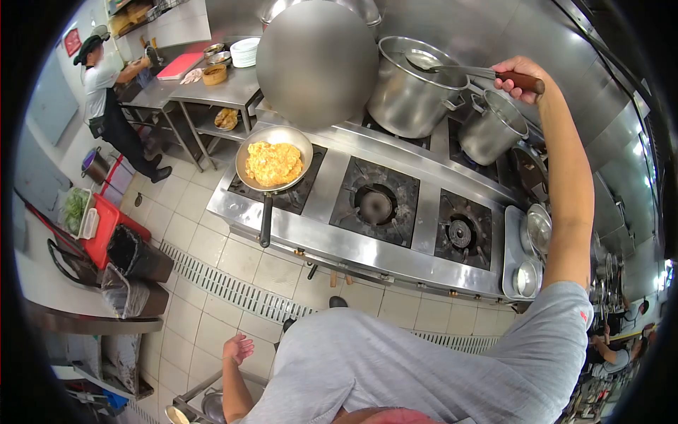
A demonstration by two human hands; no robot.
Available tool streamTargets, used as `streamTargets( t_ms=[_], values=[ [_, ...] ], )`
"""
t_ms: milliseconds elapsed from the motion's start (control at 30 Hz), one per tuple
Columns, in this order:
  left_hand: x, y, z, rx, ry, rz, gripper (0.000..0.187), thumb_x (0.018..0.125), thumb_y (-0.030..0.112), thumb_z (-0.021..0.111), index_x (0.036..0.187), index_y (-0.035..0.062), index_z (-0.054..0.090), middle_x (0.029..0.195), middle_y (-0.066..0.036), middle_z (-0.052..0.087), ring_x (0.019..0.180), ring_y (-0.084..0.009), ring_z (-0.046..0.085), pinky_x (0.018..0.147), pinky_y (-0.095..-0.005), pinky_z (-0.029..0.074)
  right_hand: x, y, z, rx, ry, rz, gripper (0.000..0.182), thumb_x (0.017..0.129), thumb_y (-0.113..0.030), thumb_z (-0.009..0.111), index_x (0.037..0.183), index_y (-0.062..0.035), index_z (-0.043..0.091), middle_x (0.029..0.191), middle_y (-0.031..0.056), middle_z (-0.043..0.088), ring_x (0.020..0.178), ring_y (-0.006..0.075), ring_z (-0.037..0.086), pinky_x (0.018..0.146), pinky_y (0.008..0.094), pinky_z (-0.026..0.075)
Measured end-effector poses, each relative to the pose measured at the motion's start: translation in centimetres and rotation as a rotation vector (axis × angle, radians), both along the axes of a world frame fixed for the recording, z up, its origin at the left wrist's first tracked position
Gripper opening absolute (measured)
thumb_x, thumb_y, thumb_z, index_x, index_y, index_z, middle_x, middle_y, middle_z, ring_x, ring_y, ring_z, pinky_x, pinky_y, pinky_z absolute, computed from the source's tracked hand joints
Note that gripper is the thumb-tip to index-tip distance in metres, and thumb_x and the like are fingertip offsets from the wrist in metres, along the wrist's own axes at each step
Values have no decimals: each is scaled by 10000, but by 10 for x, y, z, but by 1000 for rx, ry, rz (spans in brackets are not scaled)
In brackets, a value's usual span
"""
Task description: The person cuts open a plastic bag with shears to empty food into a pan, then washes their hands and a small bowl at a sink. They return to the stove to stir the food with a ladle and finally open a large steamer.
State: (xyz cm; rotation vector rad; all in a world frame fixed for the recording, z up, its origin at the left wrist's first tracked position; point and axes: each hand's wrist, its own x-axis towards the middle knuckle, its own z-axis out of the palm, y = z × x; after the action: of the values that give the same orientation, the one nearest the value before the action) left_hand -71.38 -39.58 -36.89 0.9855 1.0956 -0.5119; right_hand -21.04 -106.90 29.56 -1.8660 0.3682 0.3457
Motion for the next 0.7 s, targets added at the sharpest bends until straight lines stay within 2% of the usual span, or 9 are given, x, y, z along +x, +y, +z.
streamTargets(
  t_ms=[133, 233, 333, 433, 533, 633, 700],
  values=[
    [-2, 17, -12, -26, 8, -19, 443, 993, 360, 527, 1250, 2, 488, 1024, -190, 669, 801, -302, 661, 685, -449, 544, -26, 17, 14, -25, -64, 1, 165, 939, -153, 588, 929, -18, 493, 737, 101, 609, 430, 47, 498, 305, 162, 384],
    [-4, 28, -20, -41, 1, -41, 430, 1000, 365, 515, 1243, 11, 487, 1004, -183, 670, 778, -294, 659, 677, -446, 544, -51, 36, 22, -56, -92, 44, 221, 947, -161, 574, 1056, 26, 533, 738, 99, 609, 427, 42, 489, 303, 167, 388],
    [-2, 36, -33, -42, 3, -80, 425, 1002, 374, 514, 1240, 23, 487, 981, -174, 672, 762, -281, 657, 664, -435, 543, -91, 75, 31, -197, -95, 111, 334, 948, -167, 565, 1197, 54, 538, 740, 96, 611, 428, 33, 486, 298, 171, 384],
    [-14, 48, -47, -12, 40, -106, 442, 993, 387, 534, 1249, 30, 487, 960, -159, 676, 752, -268, 657, 658, -426, 542, -86, 77, 18, -129, -44, 190, 446, 927, -157, 573, 1326, 31, 504, 708, 86, 584, 405, 49, 482, 292, 172, 374],
    [-19, 54, -44, 31, 110, -142, 474, 983, 392, 558, 1271, 23, 480, 951, -145, 680, 755, -266, 661, 666, -428, 543, -96, 101, -3, 7, 18, 232, 442, 911, -141, 594, 1312, 32, 521, 706, 101, 593, 398, 59, 483, 294, 173, 375],
    [-28, 63, -42, 50, 140, -164, 507, 983, 401, 561, 1292, 11, 469, 960, -137, 681, 782, -271, 665, 692, -437, 540, -107, 134, -28, -37, -11, 235, 381, 895, -122, 611, 1247, 17, 564, 702, 107, 612, 403, 60, 476, 307, 172, 368],
    [-36, 69, -44, 66, 164, -169, 509, 991, 414, 547, 1289, 9, 465, 973, -135, 682, 795, -263, 663, 723, -444, 536, -102, 152, -50, 14, 28, 280, 356, 888, -97, 622, 1220, 18, 565, 712, 117, 619, 412, 80, 484, 315, 200, 346]
  ],
)
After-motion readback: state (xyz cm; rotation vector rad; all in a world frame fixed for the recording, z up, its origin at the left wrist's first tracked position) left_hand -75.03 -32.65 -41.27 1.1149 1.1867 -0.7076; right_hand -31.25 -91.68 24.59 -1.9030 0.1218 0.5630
